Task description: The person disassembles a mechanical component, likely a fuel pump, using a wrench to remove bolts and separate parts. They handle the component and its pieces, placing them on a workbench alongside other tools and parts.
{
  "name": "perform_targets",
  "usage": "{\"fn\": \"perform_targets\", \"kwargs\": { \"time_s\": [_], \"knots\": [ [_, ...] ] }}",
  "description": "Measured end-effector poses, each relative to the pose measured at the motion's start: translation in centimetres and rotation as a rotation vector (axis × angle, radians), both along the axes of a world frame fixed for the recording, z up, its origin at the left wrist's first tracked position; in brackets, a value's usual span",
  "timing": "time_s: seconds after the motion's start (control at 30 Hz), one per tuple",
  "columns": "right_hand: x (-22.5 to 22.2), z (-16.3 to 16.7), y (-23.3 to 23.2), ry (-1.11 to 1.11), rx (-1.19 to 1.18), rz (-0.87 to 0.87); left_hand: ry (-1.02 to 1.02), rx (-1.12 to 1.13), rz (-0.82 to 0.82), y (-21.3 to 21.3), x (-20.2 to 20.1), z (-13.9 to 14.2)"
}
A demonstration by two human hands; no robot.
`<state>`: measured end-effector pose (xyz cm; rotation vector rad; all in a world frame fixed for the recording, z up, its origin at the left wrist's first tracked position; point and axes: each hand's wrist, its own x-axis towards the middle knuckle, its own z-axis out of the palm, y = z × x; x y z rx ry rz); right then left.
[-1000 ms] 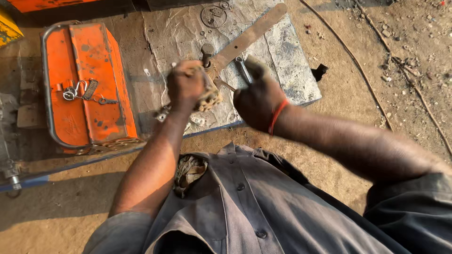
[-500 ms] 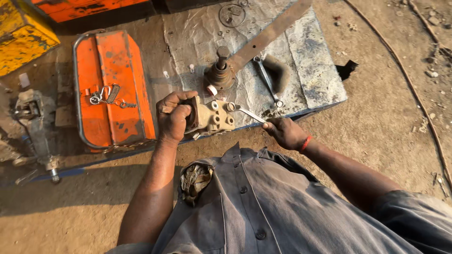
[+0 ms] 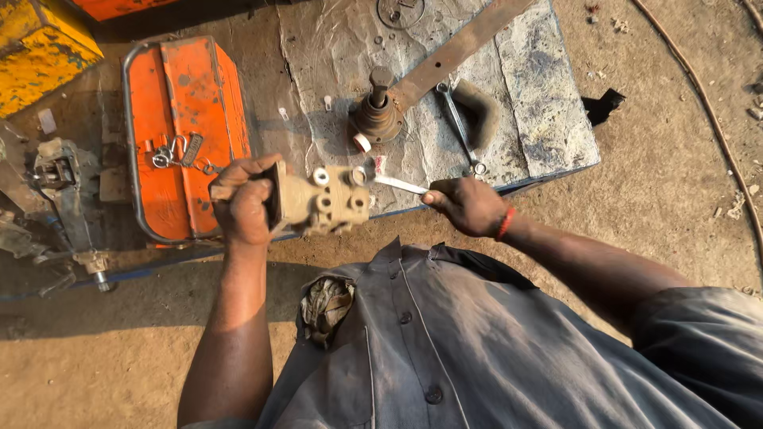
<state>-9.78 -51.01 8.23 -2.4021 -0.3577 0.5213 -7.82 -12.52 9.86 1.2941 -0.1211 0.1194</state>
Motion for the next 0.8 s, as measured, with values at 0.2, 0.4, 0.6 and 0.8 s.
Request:
{"fn": "perform_targets", "kwargs": {
  "time_s": [0.2,0.4,0.6,0.8],
  "knots": [
    [6.1,1.0,-12.6,0.385,0.174,-0.399,0.045,0.498,-0.012,4.0,-1.8,1.8],
    [5.9,-12.2,-6.0,0.741,0.129,-0.551,-0.043,0.237,0.292,3.0,-5.4,1.2],
    [11.4,-13.3,-2.2,-0.150,-0.028,-0.542,-0.220,0.180,0.186,1.7,-9.2,4.4],
    [8.5,-3.1,4.1,0.218,0.651,-0.165,-0.247,0.151,0.170,1.2,-10.1,7.1]
  ]
}}
